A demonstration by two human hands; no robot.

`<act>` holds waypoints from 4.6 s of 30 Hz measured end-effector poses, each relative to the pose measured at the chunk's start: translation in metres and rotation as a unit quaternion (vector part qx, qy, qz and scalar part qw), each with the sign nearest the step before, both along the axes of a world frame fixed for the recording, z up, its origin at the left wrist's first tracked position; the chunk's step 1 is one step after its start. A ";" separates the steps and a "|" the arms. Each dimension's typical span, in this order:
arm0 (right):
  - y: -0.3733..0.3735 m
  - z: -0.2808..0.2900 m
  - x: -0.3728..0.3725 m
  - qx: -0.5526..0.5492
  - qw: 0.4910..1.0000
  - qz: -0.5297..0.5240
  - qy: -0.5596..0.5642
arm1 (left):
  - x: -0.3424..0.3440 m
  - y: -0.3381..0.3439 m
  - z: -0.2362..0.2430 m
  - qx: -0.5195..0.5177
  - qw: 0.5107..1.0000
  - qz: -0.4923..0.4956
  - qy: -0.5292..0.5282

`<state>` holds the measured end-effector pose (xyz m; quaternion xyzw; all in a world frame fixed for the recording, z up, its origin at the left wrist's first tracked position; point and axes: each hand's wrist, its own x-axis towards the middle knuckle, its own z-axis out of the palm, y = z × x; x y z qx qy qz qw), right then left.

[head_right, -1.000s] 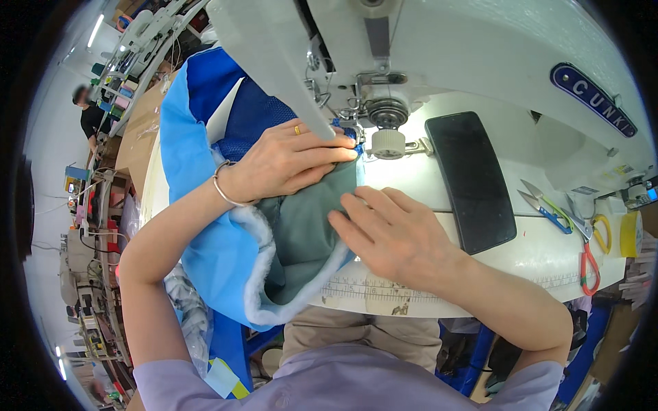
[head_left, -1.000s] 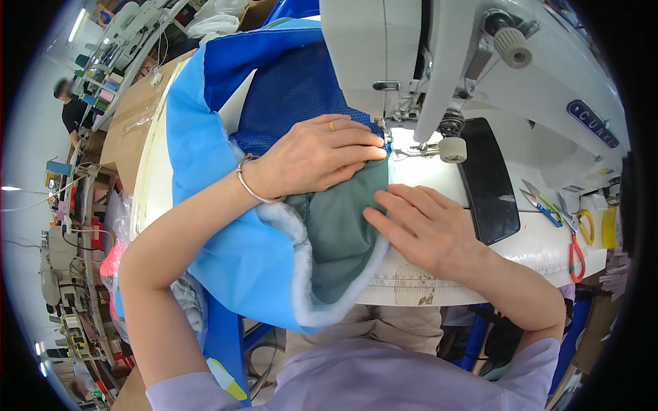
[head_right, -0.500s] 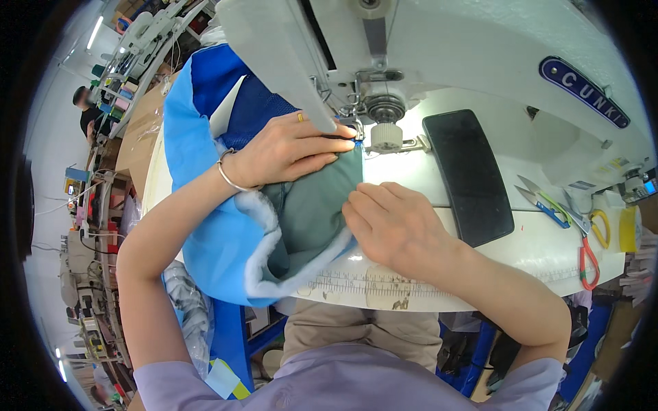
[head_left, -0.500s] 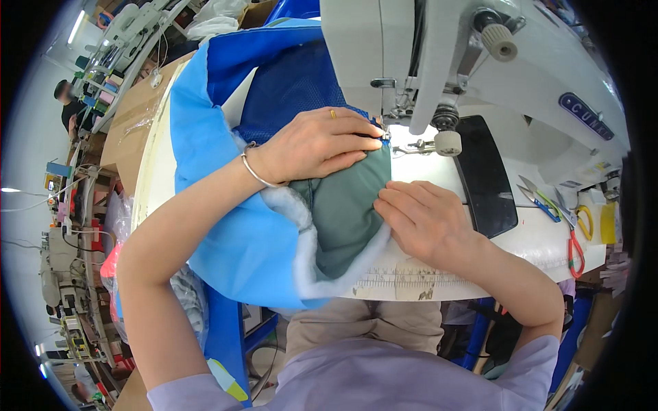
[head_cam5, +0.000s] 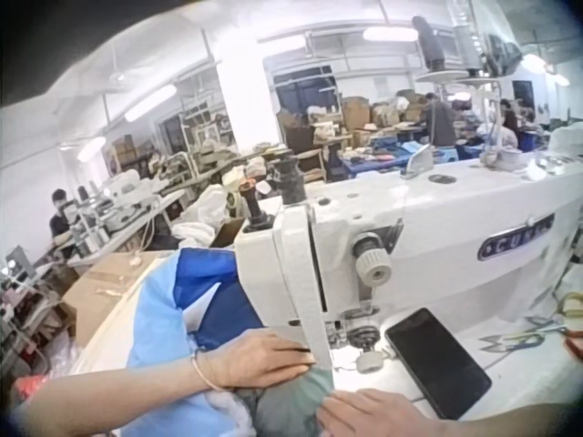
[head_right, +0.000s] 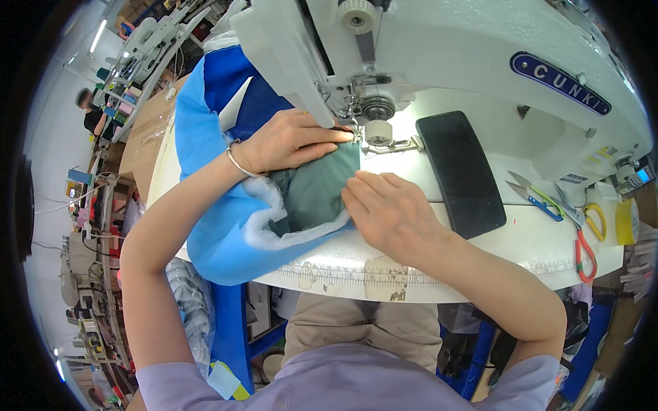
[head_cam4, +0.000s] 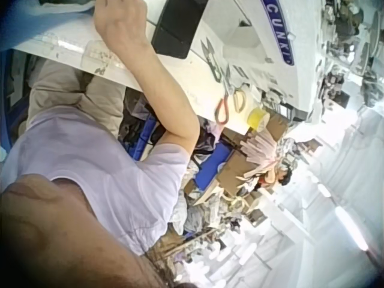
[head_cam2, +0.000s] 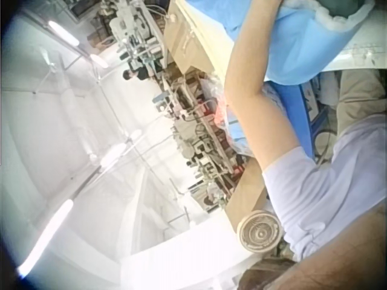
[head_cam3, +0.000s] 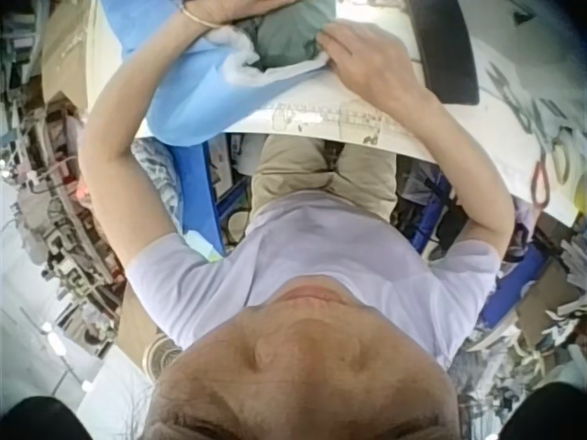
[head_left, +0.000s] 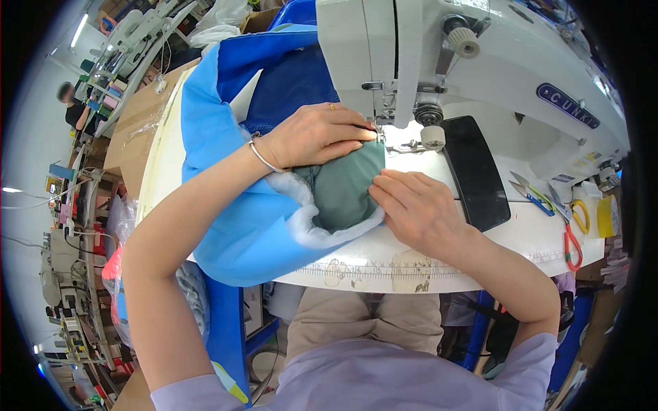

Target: The person operates an industrial sewing machine to stitch a blue and green fabric bag. They guide the fabric under the needle, aligning the edges and adjusting the bag's position to sew along the seams. The person handles the bag with both hands, ensuring the material feeds smoothly through the machine.

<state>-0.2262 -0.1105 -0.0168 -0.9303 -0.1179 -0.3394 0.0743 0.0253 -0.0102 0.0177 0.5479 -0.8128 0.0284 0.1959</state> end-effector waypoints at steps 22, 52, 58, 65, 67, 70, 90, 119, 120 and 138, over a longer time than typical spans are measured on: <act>0.032 0.042 -0.023 0.433 0.825 0.146 0.333 | 0.081 0.257 0.033 -0.259 0.723 0.600 0.224; 0.196 -0.033 -0.081 0.236 0.969 0.070 -0.012 | -0.115 0.266 0.145 -0.313 0.845 0.360 0.242; 0.187 0.017 -0.076 0.425 0.855 -0.041 0.294 | -0.142 0.108 0.100 0.029 0.999 0.036 0.001; 0.219 -0.029 -0.102 0.364 0.918 0.147 0.060 | -0.082 0.011 0.039 0.091 0.983 0.008 -0.159; 0.221 -0.028 -0.108 0.417 0.897 0.136 0.056 | -0.078 0.000 0.037 0.068 0.978 -0.031 -0.194; 0.213 -0.017 -0.106 0.510 0.839 0.109 0.156 | -0.078 -0.010 0.035 0.044 0.973 -0.081 -0.210; 0.225 0.014 -0.130 0.506 0.839 0.186 0.075 | -0.160 0.056 0.059 0.205 0.964 -0.143 0.094; 0.216 0.055 -0.137 0.402 0.900 0.164 -0.033 | -0.105 0.025 0.068 0.124 0.976 -0.136 -0.120; 0.215 0.058 -0.136 0.389 0.905 0.169 -0.035 | -0.107 0.025 0.071 0.108 0.978 -0.131 -0.124; 0.213 0.035 -0.134 0.424 0.889 0.171 -0.022 | -0.104 0.024 0.053 0.188 0.960 -0.143 -0.150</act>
